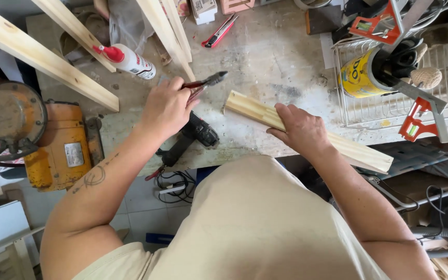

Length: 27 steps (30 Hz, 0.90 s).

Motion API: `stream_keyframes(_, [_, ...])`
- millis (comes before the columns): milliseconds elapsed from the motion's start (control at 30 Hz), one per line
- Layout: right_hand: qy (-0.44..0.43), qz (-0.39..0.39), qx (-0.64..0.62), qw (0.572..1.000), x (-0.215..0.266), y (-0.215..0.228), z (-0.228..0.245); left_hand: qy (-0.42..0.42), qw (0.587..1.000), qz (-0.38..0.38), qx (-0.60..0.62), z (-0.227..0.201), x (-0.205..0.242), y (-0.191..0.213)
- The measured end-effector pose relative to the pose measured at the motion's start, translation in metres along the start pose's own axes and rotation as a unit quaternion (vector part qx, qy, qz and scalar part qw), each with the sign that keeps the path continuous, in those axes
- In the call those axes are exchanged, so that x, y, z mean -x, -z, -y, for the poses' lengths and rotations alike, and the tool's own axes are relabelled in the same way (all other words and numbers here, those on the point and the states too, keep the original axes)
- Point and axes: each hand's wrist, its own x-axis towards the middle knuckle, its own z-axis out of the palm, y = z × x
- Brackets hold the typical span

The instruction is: Removing nails and staples from wooden boards using pliers and using a nail gun in a workshop environment.

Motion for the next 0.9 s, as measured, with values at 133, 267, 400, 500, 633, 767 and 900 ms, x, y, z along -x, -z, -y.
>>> stream_keyframes(133, [0.014, -0.014, 0.015, 1.000, 0.003, 0.001, 0.003, -0.065, 0.995, 0.021, -0.072, 0.008, 0.009, 0.006])
stream_keyframes(267, [0.011, -0.010, 0.018, 1.000, 0.006, 0.002, 0.004, -0.080, 0.991, 0.046, -0.096, 0.012, 0.013, 0.006])
stream_keyframes(400, [-0.001, 0.009, 0.015, 1.000, 0.009, 0.005, 0.008, -0.113, 0.985, 0.013, -0.128, 0.011, 0.016, 0.006])
stream_keyframes(500, [-0.004, 0.012, 0.016, 1.000, 0.010, 0.007, 0.009, -0.140, 0.977, -0.040, -0.158, 0.011, 0.015, 0.005])
stream_keyframes(633, [0.002, 0.004, 0.028, 1.000, 0.012, 0.004, 0.007, -0.178, 0.963, -0.092, -0.179, 0.006, 0.009, 0.019])
stream_keyframes(767, [0.029, -0.015, 0.044, 0.999, 0.011, -0.001, -0.002, -0.229, 0.947, -0.113, -0.195, 0.004, -0.004, 0.046])
stream_keyframes(900, [0.071, 0.067, 0.047, 0.994, 0.012, -0.003, -0.010, -0.292, 0.878, -0.075, -0.371, 0.003, -0.018, 0.064])
